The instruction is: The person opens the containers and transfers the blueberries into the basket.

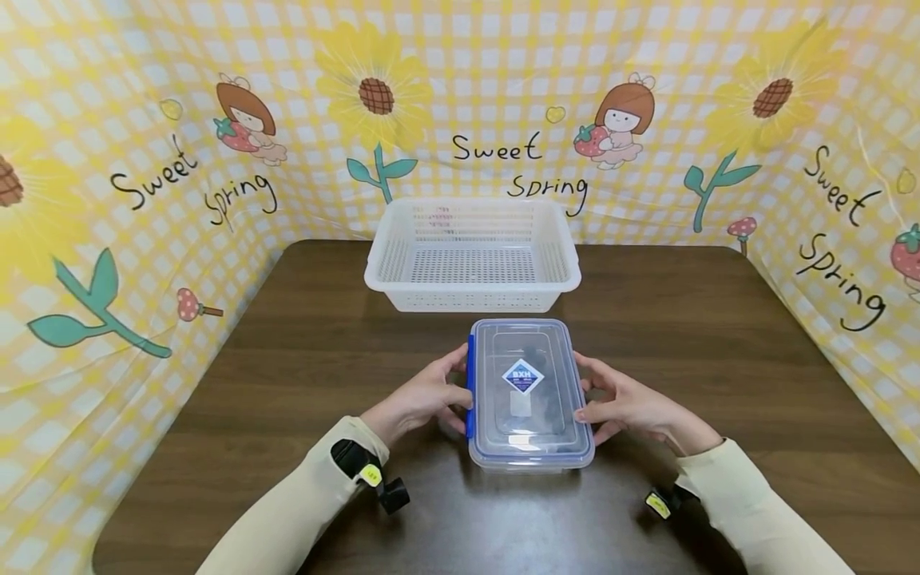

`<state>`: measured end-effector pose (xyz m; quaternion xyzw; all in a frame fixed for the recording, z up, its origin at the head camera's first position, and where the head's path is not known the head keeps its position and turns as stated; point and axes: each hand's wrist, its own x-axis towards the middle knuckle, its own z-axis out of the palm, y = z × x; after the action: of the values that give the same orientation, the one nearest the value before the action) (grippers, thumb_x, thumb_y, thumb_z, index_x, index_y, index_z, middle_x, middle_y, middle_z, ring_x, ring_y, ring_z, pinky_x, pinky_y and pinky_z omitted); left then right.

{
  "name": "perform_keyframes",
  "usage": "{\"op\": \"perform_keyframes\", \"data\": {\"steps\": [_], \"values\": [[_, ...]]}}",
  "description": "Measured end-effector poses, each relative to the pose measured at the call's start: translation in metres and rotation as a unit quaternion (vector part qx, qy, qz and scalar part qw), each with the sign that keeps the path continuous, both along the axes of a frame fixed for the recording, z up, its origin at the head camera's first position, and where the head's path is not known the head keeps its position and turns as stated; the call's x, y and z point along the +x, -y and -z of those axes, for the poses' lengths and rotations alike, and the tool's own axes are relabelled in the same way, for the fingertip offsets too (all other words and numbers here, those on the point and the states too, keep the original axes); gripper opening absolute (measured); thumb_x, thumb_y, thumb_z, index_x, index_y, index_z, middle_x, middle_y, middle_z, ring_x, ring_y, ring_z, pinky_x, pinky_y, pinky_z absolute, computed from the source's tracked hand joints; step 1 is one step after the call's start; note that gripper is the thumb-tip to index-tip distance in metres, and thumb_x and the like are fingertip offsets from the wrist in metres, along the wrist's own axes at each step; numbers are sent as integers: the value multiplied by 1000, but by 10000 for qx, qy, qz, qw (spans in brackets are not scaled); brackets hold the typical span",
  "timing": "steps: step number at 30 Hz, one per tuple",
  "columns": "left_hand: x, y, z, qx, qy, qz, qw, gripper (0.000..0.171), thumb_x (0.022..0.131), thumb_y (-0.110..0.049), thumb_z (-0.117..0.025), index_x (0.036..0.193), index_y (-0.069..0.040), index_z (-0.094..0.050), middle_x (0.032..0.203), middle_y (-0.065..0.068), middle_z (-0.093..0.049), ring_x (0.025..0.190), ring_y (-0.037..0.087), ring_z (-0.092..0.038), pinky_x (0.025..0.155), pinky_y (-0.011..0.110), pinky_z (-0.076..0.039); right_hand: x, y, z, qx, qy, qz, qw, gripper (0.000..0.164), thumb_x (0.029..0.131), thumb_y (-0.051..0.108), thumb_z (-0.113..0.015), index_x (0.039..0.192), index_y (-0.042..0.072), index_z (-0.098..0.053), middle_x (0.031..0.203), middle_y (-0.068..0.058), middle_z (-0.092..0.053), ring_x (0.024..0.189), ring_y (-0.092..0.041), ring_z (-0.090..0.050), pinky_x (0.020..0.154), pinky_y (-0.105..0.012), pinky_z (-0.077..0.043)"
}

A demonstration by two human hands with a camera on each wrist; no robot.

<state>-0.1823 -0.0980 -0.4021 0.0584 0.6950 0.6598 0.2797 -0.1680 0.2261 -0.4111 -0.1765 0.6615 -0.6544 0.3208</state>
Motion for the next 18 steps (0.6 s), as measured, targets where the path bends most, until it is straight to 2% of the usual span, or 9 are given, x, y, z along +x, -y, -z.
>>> {"op": "perform_keyframes", "data": {"steps": [8,15,18], "values": [[-1,-1,-1,-219,-106,120,9996,99,79,14,-61,161,-13,-12,137,24,-34,74,32,-66,55,39,-62,0,-1,1,-21,72,-32,10000,103,91,-2,-69,156,3,10,125,-24,-41,91,-26,-69,70,-47,-63],[0,-4,-3,-279,-218,-2,9994,97,80,14,-61,160,-12,-13,133,24,-37,69,31,-65,51,39,-61,-1,0,-1,-54,68,4,10000,103,91,-1,-70,157,4,9,126,-25,-41,92,-27,-69,70,-49,-63],[0,-7,-4,-532,-409,2,9977,97,81,11,-64,160,-10,-13,128,23,-38,70,31,-65,50,38,-61,0,1,-1,-9,93,36,10000,104,90,0,-71,157,4,9,125,-25,-40,91,-26,-69,70,-49,-63]]}}
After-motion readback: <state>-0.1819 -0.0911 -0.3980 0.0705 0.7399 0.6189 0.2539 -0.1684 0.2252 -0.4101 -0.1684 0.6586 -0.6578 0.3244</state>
